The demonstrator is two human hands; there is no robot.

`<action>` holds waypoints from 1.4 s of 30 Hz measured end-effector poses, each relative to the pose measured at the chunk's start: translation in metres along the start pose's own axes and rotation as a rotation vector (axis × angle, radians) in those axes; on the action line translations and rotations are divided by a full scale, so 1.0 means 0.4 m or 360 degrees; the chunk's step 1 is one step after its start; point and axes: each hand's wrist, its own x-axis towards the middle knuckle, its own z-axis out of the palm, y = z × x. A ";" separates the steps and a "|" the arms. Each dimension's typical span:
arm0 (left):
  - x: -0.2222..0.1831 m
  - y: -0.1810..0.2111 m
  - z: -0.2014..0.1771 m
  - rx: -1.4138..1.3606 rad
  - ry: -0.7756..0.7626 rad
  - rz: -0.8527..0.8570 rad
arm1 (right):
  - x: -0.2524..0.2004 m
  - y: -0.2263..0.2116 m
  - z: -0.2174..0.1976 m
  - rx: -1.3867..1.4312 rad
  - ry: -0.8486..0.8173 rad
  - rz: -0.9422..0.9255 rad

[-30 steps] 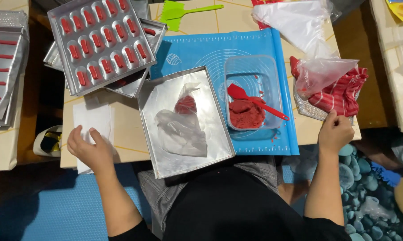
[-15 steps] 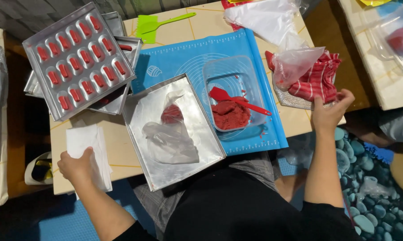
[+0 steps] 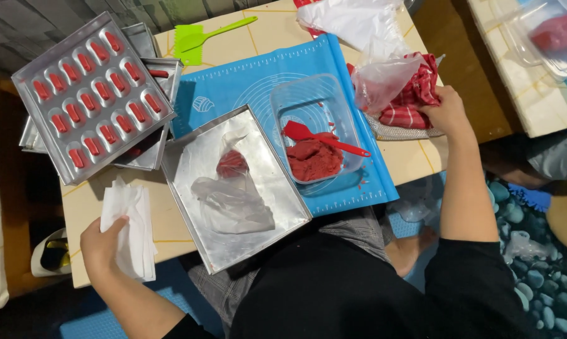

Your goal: Filling a piping bag with red dough and piping small lines onto a baking tray in a bakery setting.

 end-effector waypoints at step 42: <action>-0.325 0.337 0.122 -0.0320 -0.0787 0.1222 | -0.238 -0.490 0.075 0.0083 0.0750 -0.0940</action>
